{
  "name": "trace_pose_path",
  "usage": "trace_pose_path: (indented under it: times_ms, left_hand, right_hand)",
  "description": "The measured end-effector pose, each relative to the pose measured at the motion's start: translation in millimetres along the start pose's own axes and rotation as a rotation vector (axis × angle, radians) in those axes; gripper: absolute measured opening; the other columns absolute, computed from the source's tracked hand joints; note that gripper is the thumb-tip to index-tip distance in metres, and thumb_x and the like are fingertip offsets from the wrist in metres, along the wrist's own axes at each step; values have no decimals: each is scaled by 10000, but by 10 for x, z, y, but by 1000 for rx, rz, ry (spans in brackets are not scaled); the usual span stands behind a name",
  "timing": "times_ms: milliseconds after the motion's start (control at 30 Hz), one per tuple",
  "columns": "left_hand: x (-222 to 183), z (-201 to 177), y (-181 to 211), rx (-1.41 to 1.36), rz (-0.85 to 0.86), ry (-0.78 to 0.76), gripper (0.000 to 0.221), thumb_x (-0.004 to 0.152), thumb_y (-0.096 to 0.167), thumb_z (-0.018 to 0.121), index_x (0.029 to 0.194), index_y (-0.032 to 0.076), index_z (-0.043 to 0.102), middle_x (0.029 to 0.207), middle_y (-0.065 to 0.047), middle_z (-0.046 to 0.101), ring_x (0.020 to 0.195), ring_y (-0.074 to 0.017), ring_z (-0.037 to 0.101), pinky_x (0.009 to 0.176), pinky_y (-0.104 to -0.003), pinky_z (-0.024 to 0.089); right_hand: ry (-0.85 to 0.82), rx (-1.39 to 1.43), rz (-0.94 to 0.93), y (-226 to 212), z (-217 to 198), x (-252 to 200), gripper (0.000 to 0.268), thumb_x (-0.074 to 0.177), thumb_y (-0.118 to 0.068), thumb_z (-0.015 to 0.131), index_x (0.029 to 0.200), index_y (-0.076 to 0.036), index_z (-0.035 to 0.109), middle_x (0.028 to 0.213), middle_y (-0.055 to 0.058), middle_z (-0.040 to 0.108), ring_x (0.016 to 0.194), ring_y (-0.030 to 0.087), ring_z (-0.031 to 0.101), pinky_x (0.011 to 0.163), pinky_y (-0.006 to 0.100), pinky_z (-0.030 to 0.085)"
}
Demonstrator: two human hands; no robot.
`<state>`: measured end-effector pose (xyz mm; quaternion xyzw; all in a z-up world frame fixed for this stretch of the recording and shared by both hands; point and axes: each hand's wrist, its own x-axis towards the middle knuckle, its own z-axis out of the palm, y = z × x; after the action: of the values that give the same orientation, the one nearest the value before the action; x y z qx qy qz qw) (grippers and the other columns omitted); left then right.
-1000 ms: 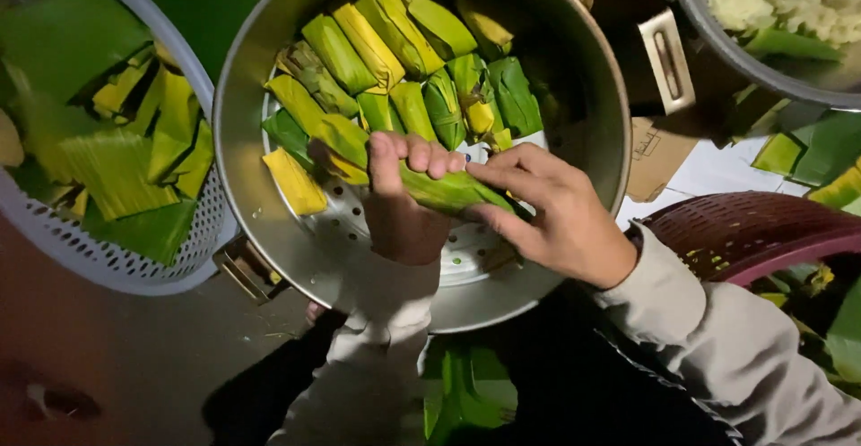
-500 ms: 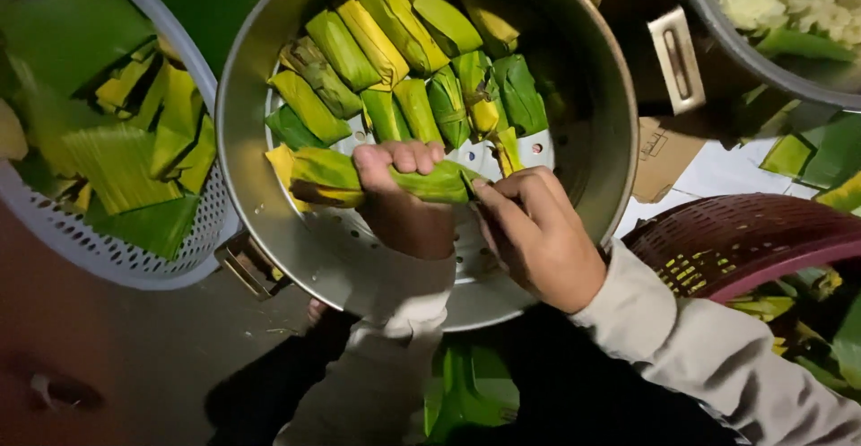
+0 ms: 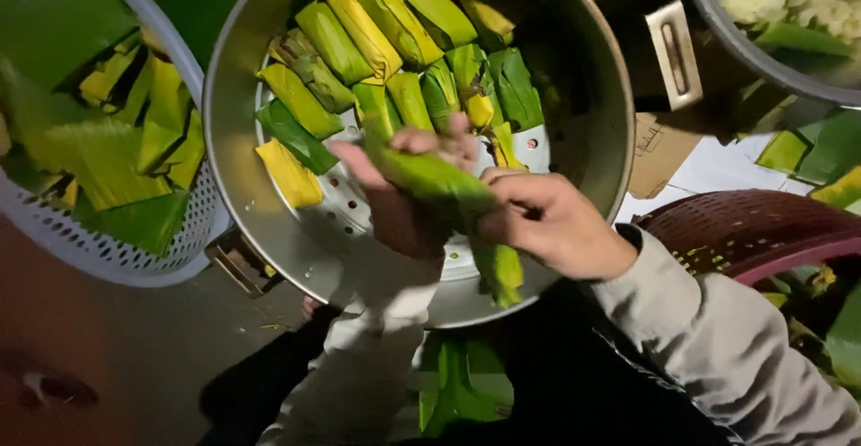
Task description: Wrapping food mixture in banana leaves and arranging the parcels in a steamer tray.
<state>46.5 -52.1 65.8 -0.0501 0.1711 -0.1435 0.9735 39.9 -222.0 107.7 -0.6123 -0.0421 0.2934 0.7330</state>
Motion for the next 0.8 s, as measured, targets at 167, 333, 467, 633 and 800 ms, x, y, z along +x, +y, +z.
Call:
trace_pose_path:
  times_ms: [167, 333, 467, 633, 800]
  left_hand:
    - [-275, -616, -113, -46, -125, -36, 658, 1040, 739, 312, 1162, 156, 593, 1088, -63, 687, 1370, -342, 535, 1160, -586, 390]
    - [-423, -1062, 99, 613, -159, 76, 466, 1036, 593, 375, 1078, 159, 538, 969, -6, 589, 1188, -268, 495, 898, -587, 496]
    - [-534, -1214, 359, 1495, -45, 140, 348, 1054, 386, 383, 954, 116, 579, 883, -53, 623, 959, -282, 578, 756, -487, 489]
    - [-508, -37, 34, 1948, 579, 326, 424, 1116, 396, 269, 1128, 109, 581, 1149, -112, 656, 1040, -261, 649, 890, -389, 526]
    - [-198, -399, -129, 1537, 521, 409, 190, 1027, 234, 533, 1084, 75, 619, 1071, -121, 731, 1131, -340, 694, 974, -396, 586]
  right_hand:
    - [32, -419, -603, 200, -145, -63, 261, 864, -220, 789, 739, -40, 648, 1030, 242, 682, 884, 433, 686, 814, 538, 545]
    - [26, -843, -486, -231, 119, 137, 460, 901, -313, 795, 1184, 6, 622, 1275, 189, 559, 1238, 375, 569, 1103, 565, 420]
    - [-151, -818, -374, -196, 55, 97, 633, 704, -153, 833, 1310, -69, 668, 1550, 108, 432, 1518, 360, 319, 1268, 689, 230]
    - [269, -826, -268, 43, 116, 21, 524, 728, -23, 843, 1156, 65, 552, 1176, 242, 526, 1066, 383, 594, 917, 484, 569]
    - [93, -988, -236, 458, 369, 52, 647, 823, -172, 667, 1431, -65, 472, 1121, 182, 449, 956, 387, 449, 808, 471, 371]
